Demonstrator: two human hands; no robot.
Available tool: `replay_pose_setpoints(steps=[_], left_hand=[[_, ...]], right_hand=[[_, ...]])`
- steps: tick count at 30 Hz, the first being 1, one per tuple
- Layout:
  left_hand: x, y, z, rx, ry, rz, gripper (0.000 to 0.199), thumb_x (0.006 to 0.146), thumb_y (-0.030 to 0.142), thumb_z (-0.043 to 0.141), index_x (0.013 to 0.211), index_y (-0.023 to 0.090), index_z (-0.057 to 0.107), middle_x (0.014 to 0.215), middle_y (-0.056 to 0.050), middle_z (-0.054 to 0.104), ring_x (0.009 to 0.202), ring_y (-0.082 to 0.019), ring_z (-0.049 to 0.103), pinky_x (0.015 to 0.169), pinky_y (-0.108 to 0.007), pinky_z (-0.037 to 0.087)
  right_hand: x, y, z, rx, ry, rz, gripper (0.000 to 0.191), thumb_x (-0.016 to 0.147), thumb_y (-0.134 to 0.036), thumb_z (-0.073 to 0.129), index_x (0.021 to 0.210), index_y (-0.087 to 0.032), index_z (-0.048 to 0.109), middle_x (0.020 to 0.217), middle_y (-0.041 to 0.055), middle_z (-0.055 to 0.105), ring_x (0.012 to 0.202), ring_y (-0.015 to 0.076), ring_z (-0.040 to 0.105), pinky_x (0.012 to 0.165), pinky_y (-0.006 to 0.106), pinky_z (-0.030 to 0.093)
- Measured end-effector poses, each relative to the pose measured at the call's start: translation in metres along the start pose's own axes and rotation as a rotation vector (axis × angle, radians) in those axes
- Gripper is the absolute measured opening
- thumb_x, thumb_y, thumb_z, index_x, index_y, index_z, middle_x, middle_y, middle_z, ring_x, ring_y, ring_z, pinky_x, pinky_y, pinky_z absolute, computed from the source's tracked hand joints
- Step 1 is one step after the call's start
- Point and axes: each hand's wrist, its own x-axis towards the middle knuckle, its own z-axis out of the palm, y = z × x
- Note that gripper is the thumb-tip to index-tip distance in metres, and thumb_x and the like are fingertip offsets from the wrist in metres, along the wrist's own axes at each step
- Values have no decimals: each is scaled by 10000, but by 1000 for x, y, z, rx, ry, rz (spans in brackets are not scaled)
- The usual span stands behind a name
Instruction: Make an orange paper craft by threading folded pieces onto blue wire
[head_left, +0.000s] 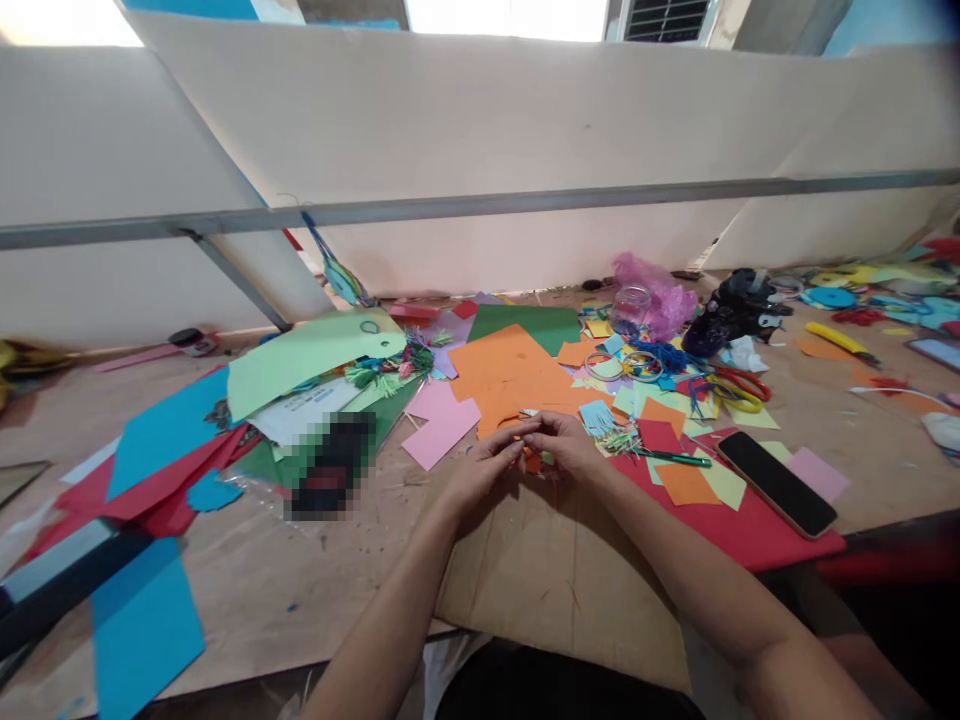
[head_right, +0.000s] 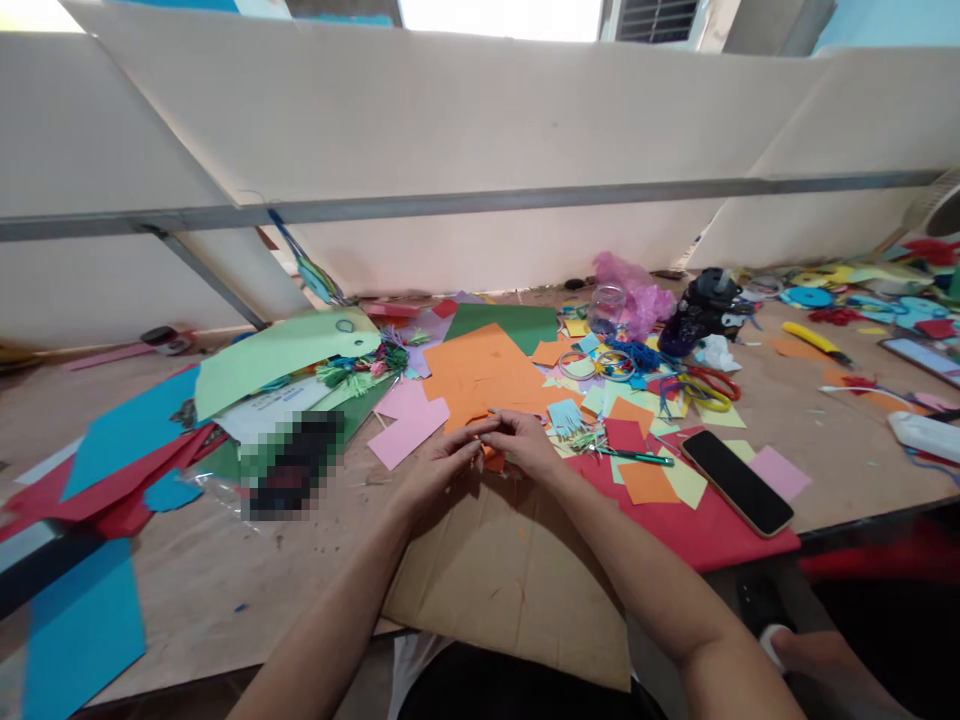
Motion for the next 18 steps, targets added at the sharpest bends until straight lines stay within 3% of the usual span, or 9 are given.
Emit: replay_pose_setpoints(steps=[5,9,13,16,18], left_hand=[[7,-5,-7,-21,36,23,547,808,451,735,1314,248,687,688,-10,606,544,-109,510,502,-226,416],[11,-8,-13,10,30,3,575,808,478,732,1326,235,670,679,4,589,500,-98,492,473,-227,412],[12,-13,-14,45,40,-7,558,814,506,726,1289,217,679,663,18,559,477,-90,465,436,-218,372],[12,-17,-14,49,35,-6,527,830,498,713,1268,207,681,668,20,550,483,-86,470,432,-207,346],[13,-19,-15,50,17,-10,528,834,500,709,1268,200,676,674,23,542,480,-81,467,435,-206,347]], right_hand=[[5,4,-6,-37,109,-14,217,706,-392,768,753,-204,670,718,-10,655,685,149,597,659,284,480],[6,-2,-15,-144,177,-69,226,762,-420,717,818,-205,674,777,7,681,727,160,617,674,287,482],[0,-24,-29,-531,138,-154,201,878,-352,622,1006,-227,713,948,39,734,851,184,658,740,297,490],[0,-45,-50,-921,66,-131,196,912,-282,602,1044,-253,745,1063,53,752,920,211,681,786,315,486],[7,-54,-70,-1152,102,-89,274,907,-213,590,1129,-265,742,1174,61,742,1001,237,687,831,330,488]])
